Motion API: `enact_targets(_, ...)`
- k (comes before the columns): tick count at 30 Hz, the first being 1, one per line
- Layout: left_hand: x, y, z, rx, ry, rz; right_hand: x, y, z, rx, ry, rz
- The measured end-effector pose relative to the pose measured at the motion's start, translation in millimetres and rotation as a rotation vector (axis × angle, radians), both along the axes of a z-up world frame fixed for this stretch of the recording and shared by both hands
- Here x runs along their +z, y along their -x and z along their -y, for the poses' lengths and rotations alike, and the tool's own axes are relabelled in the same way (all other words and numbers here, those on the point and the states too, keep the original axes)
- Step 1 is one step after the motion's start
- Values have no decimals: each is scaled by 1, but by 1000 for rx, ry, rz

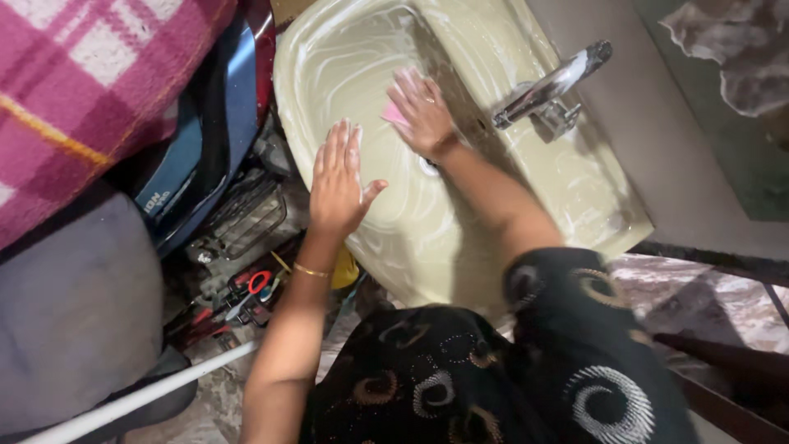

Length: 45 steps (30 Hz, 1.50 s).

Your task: The person cleans a sink using a pink sponge and a yellow container, scrubbing the basin and the faucet before rinsing them with water.

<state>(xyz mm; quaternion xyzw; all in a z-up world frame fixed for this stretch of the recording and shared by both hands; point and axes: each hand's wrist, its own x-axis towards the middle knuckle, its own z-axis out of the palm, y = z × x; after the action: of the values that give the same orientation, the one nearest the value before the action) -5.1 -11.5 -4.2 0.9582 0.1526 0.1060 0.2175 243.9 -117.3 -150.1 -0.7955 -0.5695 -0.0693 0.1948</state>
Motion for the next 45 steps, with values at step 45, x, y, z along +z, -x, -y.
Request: enact_targets(45, 9, -8, 20, -4, -73, -63, -4, -8, -45, -119, -4, 109)
